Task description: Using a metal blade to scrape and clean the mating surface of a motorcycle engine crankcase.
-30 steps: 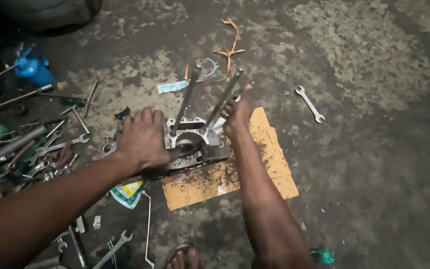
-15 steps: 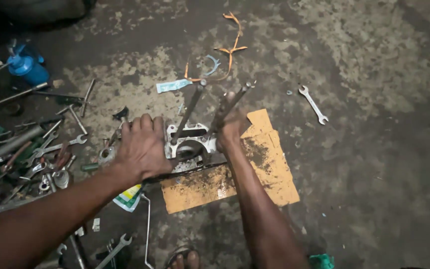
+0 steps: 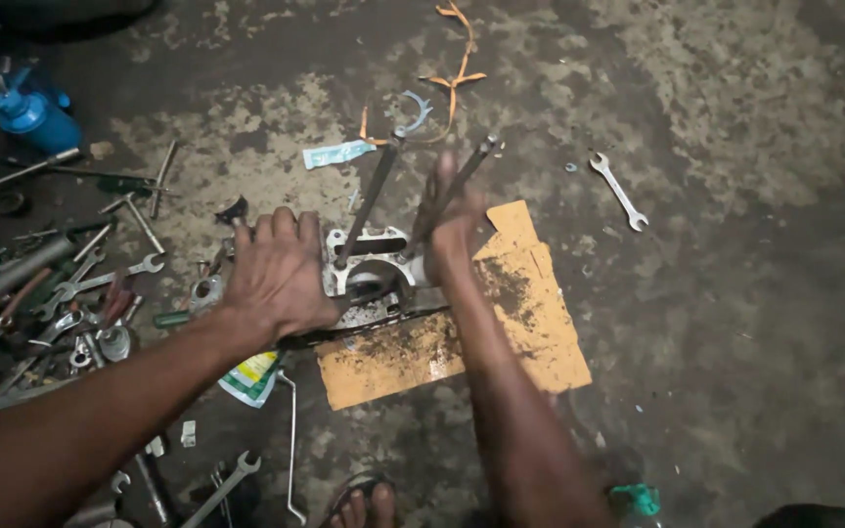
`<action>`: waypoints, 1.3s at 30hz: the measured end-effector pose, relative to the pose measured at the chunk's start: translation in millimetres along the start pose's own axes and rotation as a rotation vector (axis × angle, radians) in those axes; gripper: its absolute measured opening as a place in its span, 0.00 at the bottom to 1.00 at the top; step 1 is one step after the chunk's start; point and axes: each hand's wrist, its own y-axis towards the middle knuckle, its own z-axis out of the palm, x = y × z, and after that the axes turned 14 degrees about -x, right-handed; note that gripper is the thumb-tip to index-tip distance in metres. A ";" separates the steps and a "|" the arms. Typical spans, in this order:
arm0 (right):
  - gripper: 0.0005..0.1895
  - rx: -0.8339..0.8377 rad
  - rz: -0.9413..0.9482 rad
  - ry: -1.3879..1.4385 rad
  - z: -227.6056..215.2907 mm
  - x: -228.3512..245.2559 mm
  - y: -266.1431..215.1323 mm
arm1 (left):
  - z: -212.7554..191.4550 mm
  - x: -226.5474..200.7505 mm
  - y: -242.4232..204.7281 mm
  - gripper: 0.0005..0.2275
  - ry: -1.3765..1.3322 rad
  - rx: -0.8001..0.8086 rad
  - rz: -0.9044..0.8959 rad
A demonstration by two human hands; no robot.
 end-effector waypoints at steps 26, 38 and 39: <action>0.25 -0.148 0.028 0.068 -21.3 -7.0 -4.3 | -4.7 -2.9 -0.3 0.39 -0.038 -0.044 -0.003; 0.20 -0.043 -0.180 -0.090 -26.1 -31.8 35.1 | -14.0 -6.8 -4.7 0.44 0.046 0.017 0.020; 0.20 -0.044 -0.183 -0.097 -22.8 -26.2 40.3 | -11.0 -7.4 -3.1 0.44 0.037 0.017 0.021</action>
